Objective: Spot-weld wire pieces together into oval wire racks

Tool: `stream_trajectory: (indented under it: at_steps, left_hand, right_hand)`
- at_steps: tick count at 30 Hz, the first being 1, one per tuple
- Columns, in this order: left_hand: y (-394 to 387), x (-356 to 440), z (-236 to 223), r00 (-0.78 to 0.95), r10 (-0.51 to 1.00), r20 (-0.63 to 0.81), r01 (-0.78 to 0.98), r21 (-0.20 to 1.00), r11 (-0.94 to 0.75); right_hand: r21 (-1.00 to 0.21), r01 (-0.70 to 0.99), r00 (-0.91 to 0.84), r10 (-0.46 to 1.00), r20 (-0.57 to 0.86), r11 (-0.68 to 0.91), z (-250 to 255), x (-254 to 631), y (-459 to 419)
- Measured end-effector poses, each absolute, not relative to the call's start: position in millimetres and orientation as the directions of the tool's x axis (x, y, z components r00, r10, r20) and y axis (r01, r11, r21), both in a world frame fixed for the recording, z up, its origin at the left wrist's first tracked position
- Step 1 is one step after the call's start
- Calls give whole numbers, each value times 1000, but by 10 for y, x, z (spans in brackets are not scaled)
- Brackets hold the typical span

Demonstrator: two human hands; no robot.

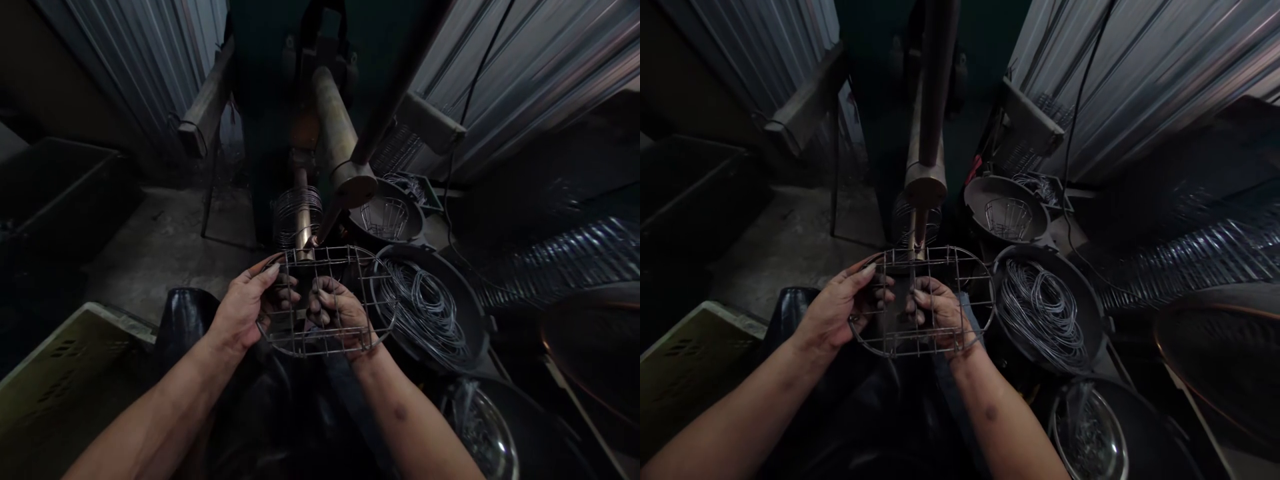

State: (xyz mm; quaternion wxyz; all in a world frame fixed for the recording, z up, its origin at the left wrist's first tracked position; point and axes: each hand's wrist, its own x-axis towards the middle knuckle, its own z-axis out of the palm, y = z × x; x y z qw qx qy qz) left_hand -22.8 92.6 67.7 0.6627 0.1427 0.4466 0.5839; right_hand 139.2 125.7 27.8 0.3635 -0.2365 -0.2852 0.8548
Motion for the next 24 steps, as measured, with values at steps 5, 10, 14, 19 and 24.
stream_trajectory:
  at_steps: [5, 10, 14, 19, 24]
  left_hand:
    - [987, -200, 745, -78, 899, -430, -652, 704, 280]
    - [1010, -186, 752, -67, 898, -435, -655, 698, 290]
    - [1021, -187, 740, -54, 899, -435, -657, 693, 296]
    - [1010, -189, 765, -44, 891, -452, -666, 678, 311]
    - [1015, -184, 750, -10, 910, -415, -662, 684, 305]
  right_hand:
    - [-695, -484, -592, 784, -187, -531, 313, 1406, 1312]
    - [-700, -476, -584, 786, -201, -533, 330, 1416, 1322]
    - [-682, -492, -588, 784, -198, -541, 349, 1414, 1323]
    - [-671, -508, -582, 790, -194, -539, 363, 1410, 1321]
    - [-667, -510, -593, 784, -183, -542, 373, 1409, 1331]
